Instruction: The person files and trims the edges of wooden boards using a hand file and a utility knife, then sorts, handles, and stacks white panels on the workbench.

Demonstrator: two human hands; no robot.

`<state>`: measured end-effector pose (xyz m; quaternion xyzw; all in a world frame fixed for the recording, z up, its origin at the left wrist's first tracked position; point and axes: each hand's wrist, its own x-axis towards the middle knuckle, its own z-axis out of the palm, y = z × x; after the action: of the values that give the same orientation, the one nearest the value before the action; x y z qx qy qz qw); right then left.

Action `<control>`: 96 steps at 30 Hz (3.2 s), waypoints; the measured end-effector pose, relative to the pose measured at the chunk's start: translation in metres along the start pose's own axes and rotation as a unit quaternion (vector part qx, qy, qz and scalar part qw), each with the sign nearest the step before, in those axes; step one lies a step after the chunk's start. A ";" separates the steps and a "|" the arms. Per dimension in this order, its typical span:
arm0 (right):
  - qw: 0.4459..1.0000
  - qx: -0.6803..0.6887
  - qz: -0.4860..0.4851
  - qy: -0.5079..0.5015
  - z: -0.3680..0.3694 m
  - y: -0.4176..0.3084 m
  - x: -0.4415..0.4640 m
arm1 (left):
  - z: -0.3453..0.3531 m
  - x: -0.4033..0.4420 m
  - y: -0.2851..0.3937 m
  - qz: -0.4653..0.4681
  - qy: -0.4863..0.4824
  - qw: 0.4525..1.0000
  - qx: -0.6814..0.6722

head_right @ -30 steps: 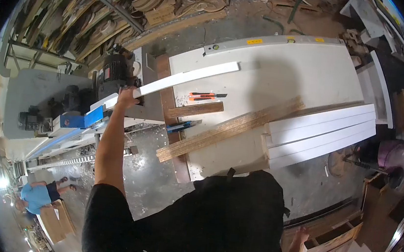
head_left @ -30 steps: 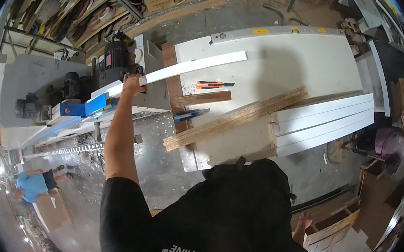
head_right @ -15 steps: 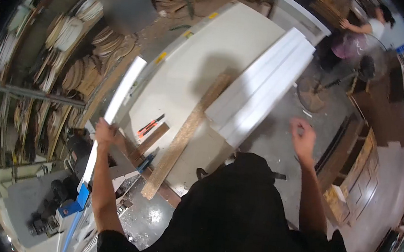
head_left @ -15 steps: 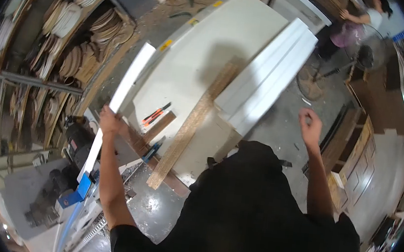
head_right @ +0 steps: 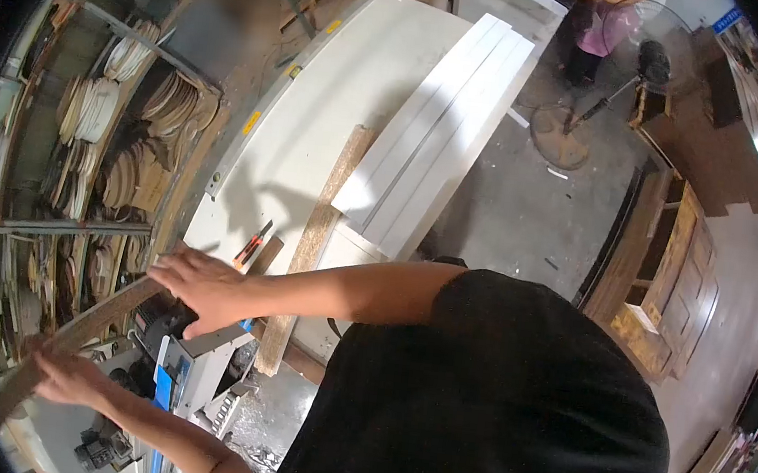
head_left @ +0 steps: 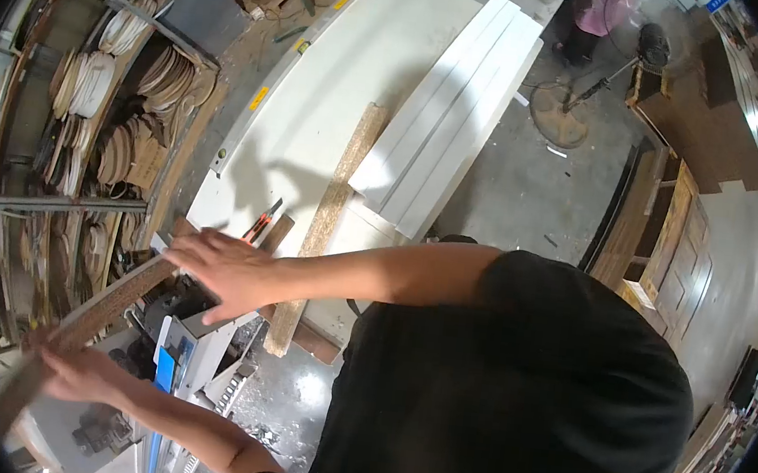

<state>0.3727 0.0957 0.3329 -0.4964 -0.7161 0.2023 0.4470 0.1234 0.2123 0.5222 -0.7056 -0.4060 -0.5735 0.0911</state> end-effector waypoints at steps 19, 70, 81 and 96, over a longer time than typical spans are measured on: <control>0.971 -0.137 -0.131 -0.143 0.020 0.074 -0.019 | -0.104 -0.291 0.012 -0.540 -0.002 0.822 -0.182; 0.557 -0.044 0.781 0.279 -0.355 0.431 -0.534 | 0.213 -0.454 -0.083 -0.211 -0.657 0.714 -0.118; 0.607 -0.052 0.754 0.244 -0.377 0.482 -0.539 | 0.209 -0.447 -0.056 -0.297 -0.646 0.686 -0.154; 0.706 -0.356 0.592 -0.156 -0.318 0.490 -0.549 | 0.201 -0.449 -0.064 -0.271 -0.632 0.713 -0.138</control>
<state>0.9588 -0.2339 -0.1032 -0.9018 -0.3538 0.2299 -0.0928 0.2224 0.1632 0.0380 -0.7677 -0.4593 -0.0439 -0.4447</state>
